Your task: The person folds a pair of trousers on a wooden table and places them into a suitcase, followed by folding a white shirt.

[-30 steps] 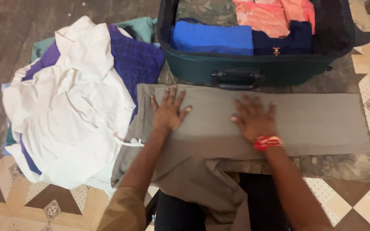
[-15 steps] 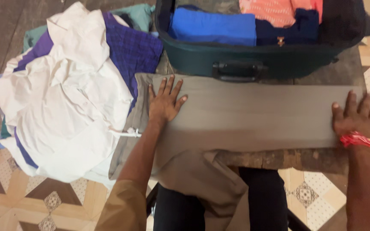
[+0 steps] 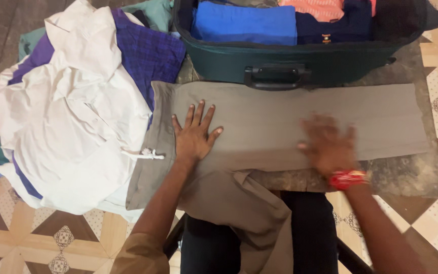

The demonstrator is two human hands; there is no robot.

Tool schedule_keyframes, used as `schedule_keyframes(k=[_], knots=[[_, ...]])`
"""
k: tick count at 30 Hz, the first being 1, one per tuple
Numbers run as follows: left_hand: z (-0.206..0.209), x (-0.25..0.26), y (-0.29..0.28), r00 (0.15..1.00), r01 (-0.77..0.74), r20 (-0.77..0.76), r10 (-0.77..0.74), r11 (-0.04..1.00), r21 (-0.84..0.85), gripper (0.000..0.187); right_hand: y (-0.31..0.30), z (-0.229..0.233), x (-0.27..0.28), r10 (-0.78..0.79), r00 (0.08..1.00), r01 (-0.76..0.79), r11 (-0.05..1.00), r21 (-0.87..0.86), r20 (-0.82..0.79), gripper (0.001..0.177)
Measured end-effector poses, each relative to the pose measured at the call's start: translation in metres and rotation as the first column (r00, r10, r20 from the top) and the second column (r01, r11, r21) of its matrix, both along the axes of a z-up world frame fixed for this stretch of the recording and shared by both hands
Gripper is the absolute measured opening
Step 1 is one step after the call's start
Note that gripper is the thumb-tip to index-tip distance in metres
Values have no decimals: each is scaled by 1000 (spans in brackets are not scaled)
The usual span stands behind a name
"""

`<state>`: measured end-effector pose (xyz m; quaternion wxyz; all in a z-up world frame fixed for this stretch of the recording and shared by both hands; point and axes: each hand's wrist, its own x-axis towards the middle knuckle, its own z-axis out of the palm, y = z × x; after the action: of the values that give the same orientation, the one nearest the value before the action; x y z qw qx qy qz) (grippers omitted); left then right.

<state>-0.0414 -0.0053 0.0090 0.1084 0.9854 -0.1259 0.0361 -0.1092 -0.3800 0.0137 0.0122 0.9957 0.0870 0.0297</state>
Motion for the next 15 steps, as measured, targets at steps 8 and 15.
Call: schedule_keyframes(k=[8, 15], knots=[[-2, -1, 0, 999, -12, -33, 13, 1000, 8, 71, -159, -4, -25, -532, 847, 531, 842, 91, -17, 81], [-3, -3, 3, 999, 7, -45, -5, 999, 40, 72, -159, -17, -22, -568, 822, 569, 818, 85, -37, 80]])
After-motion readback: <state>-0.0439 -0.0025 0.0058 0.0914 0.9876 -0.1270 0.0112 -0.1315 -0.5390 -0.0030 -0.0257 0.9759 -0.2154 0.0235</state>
